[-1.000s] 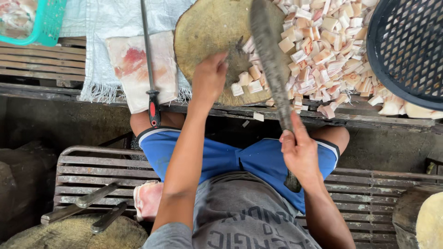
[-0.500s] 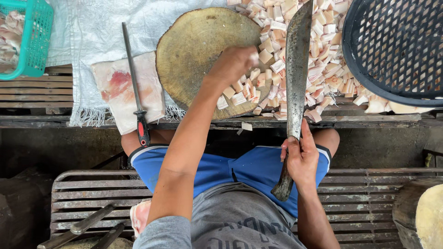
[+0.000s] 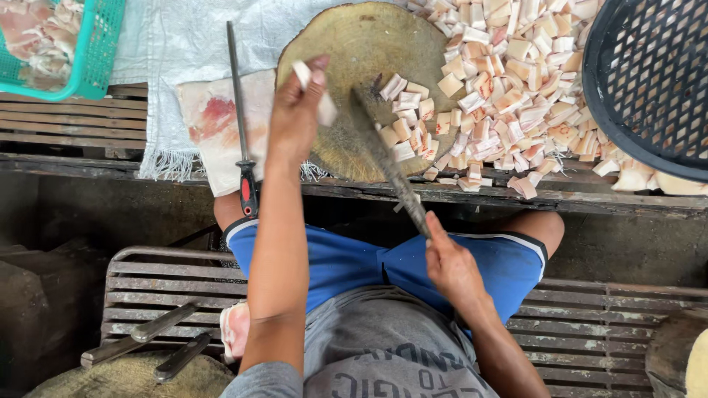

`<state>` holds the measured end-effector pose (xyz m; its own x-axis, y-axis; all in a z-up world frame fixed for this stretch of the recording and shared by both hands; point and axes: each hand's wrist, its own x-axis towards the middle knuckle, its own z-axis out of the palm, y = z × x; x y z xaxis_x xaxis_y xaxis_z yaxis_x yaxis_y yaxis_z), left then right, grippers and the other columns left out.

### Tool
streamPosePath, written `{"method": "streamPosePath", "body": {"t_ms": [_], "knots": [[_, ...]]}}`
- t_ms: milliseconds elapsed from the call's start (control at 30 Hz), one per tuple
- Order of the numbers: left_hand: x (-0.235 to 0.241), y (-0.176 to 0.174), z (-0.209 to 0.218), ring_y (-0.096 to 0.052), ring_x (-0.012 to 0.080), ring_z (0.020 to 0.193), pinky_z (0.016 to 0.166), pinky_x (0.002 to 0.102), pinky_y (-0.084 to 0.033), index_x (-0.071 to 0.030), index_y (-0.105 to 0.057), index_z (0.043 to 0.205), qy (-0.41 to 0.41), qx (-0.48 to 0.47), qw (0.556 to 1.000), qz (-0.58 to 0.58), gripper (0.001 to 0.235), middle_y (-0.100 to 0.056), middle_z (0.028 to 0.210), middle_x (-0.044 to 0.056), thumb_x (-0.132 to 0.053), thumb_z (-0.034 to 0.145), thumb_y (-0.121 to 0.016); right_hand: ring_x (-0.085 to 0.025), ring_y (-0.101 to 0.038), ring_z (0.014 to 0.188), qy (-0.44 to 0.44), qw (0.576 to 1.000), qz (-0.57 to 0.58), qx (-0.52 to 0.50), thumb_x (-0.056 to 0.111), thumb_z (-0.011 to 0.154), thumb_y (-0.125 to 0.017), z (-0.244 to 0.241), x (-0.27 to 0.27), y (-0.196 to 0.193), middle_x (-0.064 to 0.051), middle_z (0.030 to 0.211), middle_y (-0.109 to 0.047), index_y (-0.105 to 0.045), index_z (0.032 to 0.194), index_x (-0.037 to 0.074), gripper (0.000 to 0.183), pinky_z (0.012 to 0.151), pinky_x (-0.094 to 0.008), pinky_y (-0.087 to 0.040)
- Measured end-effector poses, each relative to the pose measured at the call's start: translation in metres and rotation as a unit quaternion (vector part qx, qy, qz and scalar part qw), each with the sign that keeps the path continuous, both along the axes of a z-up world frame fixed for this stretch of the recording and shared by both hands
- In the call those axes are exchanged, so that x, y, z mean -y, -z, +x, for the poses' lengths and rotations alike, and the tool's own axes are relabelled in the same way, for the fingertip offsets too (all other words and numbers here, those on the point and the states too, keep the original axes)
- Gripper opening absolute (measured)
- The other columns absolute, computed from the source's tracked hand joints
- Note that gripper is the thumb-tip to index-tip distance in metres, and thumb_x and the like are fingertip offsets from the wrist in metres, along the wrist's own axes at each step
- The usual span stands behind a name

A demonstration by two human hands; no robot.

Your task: The person chops slabs of pig skin into small rectangular pieces by hand using a large knife on a round wooden cutting board.

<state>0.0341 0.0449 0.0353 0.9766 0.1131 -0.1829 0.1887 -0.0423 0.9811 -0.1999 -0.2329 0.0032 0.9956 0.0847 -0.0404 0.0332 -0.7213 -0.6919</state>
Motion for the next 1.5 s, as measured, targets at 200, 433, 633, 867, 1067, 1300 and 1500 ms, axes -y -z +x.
{"method": "streamPosePath", "body": {"t_ms": [200, 433, 633, 867, 1067, 1300, 1500], "knots": [[0.044, 0.054, -0.039, -0.074, 0.0157, 0.085, 0.067, 0.029, -0.064, -0.002, -0.065, 0.124, 0.003, -0.039, 0.994, -0.098, 0.035, -0.073, 0.103, 0.012, -0.014, 0.092, -0.075, -0.046, -0.067, 0.072, 0.068, 0.997, -0.024, -0.035, 0.007, 0.094, -0.058, 0.031, 0.011, -0.002, -0.029, 0.086, -0.069, -0.047, 0.154, 0.013, 0.061, 0.068, -0.052, -0.055], [0.036, 0.084, -0.081, -0.069, 0.0185, 0.071, 0.064, 0.031, -0.056, 0.005, -0.071, 0.104, 0.041, -0.063, 0.996, 0.047, 0.022, -0.076, 0.086, 0.018, -0.014, 0.093, -0.076, -0.023, -0.071, 0.066, 0.076, 0.996, 0.049, 0.025, 0.001, 0.097, -0.054, 0.035, 0.012, -0.04, -0.017, 0.078, -0.071, -0.049, 0.153, 0.007, 0.056, 0.067, -0.038, -0.058], [0.018, 0.068, -0.088, -0.072, 0.0316, 0.087, 0.08, 0.038, -0.057, 0.0, -0.073, 0.107, 0.065, 0.125, 0.968, 0.207, 0.024, -0.073, 0.099, 0.018, -0.01, 0.086, -0.075, -0.015, -0.066, 0.073, 0.05, 0.941, 0.102, 0.318, -0.004, 0.117, -0.053, 0.014, 0.022, -0.069, -0.017, 0.103, -0.064, -0.036, 0.162, 0.004, 0.049, 0.064, -0.027, -0.057], [0.021, 0.055, -0.102, -0.068, 0.0417, 0.093, 0.083, 0.047, -0.054, -0.003, -0.074, 0.108, 0.112, 0.142, 0.936, 0.302, 0.02, -0.072, 0.101, 0.021, -0.011, 0.09, -0.072, -0.041, -0.071, 0.078, -0.027, 0.98, -0.168, 0.105, 0.008, 0.096, -0.059, 0.016, -0.012, -0.015, -0.023, 0.1, -0.071, -0.041, 0.158, 0.007, 0.065, 0.069, -0.049, -0.059], [0.034, 0.045, -0.094, -0.07, 0.0412, 0.09, 0.08, 0.047, -0.055, -0.006, -0.074, 0.104, 0.095, 0.132, 0.945, 0.283, 0.017, -0.073, 0.097, 0.02, -0.013, 0.088, -0.072, -0.03, -0.072, 0.068, 0.066, 0.995, -0.046, 0.051, 0.006, 0.098, -0.059, 0.012, 0.011, -0.049, -0.019, 0.088, -0.074, -0.049, 0.154, 0.008, 0.057, 0.062, -0.042, -0.059], [0.042, 0.044, -0.093, -0.072, 0.0395, 0.087, 0.077, 0.048, -0.056, -0.005, -0.068, 0.097, 0.093, 0.055, 0.953, 0.282, 0.017, -0.074, 0.09, 0.018, -0.018, 0.089, -0.074, -0.02, -0.069, 0.067, 0.089, 0.935, 0.069, 0.337, -0.003, 0.11, -0.058, 0.003, 0.01, -0.045, -0.013, 0.086, -0.072, -0.034, 0.157, -0.004, 0.053, 0.054, -0.033, -0.056], [0.043, 0.045, -0.094, -0.069, 0.0425, 0.087, 0.075, 0.052, -0.054, -0.006, -0.068, 0.098, 0.105, 0.08, 0.937, 0.323, 0.018, -0.074, 0.09, 0.019, -0.017, 0.086, -0.076, -0.04, -0.066, 0.062, -0.064, 0.985, -0.144, 0.064, 0.005, 0.089, -0.064, 0.014, -0.002, 0.014, -0.021, 0.076, -0.068, -0.046, 0.151, 0.001, 0.065, 0.056, -0.047, -0.054]]}}
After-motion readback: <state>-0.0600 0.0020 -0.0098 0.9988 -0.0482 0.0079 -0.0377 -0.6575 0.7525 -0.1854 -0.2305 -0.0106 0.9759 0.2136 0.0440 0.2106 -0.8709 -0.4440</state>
